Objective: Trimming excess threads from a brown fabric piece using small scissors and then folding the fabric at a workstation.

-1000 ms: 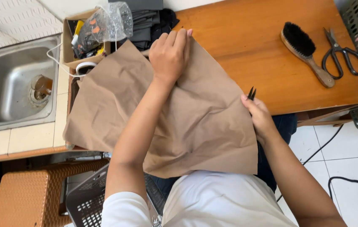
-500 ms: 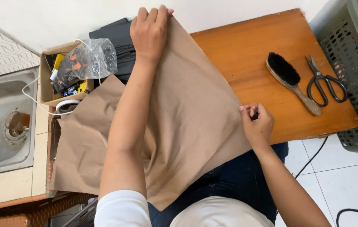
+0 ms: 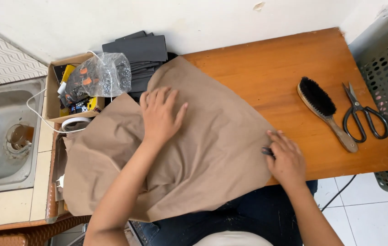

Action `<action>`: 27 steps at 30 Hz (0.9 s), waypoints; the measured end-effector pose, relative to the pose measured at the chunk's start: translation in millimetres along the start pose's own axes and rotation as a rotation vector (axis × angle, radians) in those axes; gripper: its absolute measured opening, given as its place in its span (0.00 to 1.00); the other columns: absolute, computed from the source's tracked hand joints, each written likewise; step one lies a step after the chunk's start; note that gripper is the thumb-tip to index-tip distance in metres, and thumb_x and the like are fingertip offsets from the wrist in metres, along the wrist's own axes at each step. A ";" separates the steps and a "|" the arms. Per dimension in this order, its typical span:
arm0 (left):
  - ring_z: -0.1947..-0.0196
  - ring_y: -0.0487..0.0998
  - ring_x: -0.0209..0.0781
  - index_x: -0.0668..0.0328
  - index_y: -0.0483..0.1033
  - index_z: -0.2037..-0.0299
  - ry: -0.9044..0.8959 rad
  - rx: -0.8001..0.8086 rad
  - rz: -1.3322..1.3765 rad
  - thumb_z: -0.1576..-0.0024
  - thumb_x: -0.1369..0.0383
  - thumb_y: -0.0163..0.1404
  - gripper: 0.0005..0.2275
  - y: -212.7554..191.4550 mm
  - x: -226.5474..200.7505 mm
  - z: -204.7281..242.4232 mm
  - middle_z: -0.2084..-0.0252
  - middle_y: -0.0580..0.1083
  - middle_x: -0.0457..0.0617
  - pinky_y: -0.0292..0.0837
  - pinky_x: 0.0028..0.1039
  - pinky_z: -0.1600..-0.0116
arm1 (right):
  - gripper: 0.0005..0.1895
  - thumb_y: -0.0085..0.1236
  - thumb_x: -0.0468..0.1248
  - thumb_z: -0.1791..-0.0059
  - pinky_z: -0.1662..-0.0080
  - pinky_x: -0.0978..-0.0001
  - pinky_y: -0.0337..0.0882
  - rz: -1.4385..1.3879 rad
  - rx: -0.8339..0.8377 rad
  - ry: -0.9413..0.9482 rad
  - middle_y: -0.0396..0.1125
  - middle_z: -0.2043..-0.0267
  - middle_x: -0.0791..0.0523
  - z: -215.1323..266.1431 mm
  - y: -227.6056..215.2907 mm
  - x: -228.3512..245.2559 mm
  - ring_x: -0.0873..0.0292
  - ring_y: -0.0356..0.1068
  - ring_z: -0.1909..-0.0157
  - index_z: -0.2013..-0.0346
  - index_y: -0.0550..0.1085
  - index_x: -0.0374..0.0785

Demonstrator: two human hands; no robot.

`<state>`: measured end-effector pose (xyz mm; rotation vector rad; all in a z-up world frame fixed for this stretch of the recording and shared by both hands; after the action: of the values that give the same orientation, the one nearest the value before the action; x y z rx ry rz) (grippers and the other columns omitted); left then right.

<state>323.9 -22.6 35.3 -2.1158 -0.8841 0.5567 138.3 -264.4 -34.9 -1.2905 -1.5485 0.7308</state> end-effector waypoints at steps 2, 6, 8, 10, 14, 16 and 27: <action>0.50 0.62 0.51 0.59 0.70 0.56 -0.140 0.170 -0.019 0.52 0.58 0.51 0.18 -19.2 8.6 32.0 0.56 0.67 0.56 0.42 0.43 0.44 | 0.09 0.54 0.39 0.59 0.49 0.61 0.61 0.216 -0.048 0.150 0.66 0.51 0.53 -1.3 -10.8 -20.3 0.50 0.63 0.46 0.77 0.69 0.35; 0.51 0.64 0.61 0.65 0.70 0.54 -0.387 0.097 -0.088 0.53 0.61 0.53 0.20 -75.6 37.0 84.0 0.54 0.66 0.64 0.49 0.48 0.46 | 0.09 0.60 0.35 0.61 0.47 0.63 0.62 0.277 -0.174 0.214 0.68 0.51 0.54 16.2 12.5 -64.2 0.51 0.62 0.43 0.76 0.68 0.34; 0.49 0.62 0.55 0.68 0.69 0.52 -0.654 -0.090 -0.277 0.43 0.59 0.39 0.19 -105.0 53.7 117.8 0.50 0.66 0.62 0.52 0.41 0.49 | 0.06 0.50 0.27 0.57 0.49 0.64 0.64 0.143 -0.232 0.161 0.67 0.53 0.49 16.3 12.0 -62.3 0.52 0.64 0.46 0.67 0.70 0.29; 0.54 0.63 0.58 0.70 0.69 0.54 -0.787 -0.140 -0.324 0.45 0.60 0.42 0.18 -105.8 65.0 159.5 0.55 0.67 0.63 0.54 0.43 0.53 | 0.05 0.51 0.28 0.56 0.48 0.63 0.64 0.137 -0.232 0.137 0.67 0.53 0.49 16.8 12.4 -62.6 0.51 0.65 0.47 0.68 0.70 0.28; 0.61 0.65 0.60 0.70 0.69 0.56 -0.933 -0.075 -0.333 0.49 0.57 0.47 0.20 -94.5 81.7 216.5 0.60 0.65 0.61 0.58 0.42 0.60 | 0.05 0.50 0.30 0.55 0.46 0.64 0.65 0.177 -0.240 0.069 0.68 0.53 0.49 18.4 12.5 -64.4 0.50 0.66 0.49 0.68 0.71 0.28; 0.64 0.65 0.58 0.69 0.67 0.58 -0.965 -0.088 -0.275 0.49 0.60 0.49 0.17 -92.9 87.3 215.9 0.63 0.65 0.60 0.59 0.41 0.62 | 0.07 0.51 0.30 0.54 0.47 0.64 0.65 0.188 -0.244 0.053 0.68 0.54 0.49 19.2 15.4 -67.6 0.50 0.66 0.48 0.65 0.72 0.27; 0.73 0.65 0.47 0.66 0.65 0.70 -0.750 -0.700 -0.279 0.41 0.59 0.36 0.16 -162.0 59.2 204.8 0.69 0.62 0.54 0.60 0.33 0.69 | 0.19 0.54 0.21 0.45 0.54 0.64 0.63 -0.501 -0.658 0.317 0.56 0.70 0.52 81.8 -3.1 -96.5 0.56 0.59 0.64 0.74 0.57 0.35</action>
<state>169.1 195.8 30.5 -2.3190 -1.9965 1.0273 60.0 -347.2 -89.9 -1.2999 -1.8013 -0.3200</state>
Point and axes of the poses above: each hand's wrist, its own z-axis away from the middle knuckle, its own y-axis out of the palm, x = y × z, the point moved 2 cm from there along -z, towards the middle knuckle
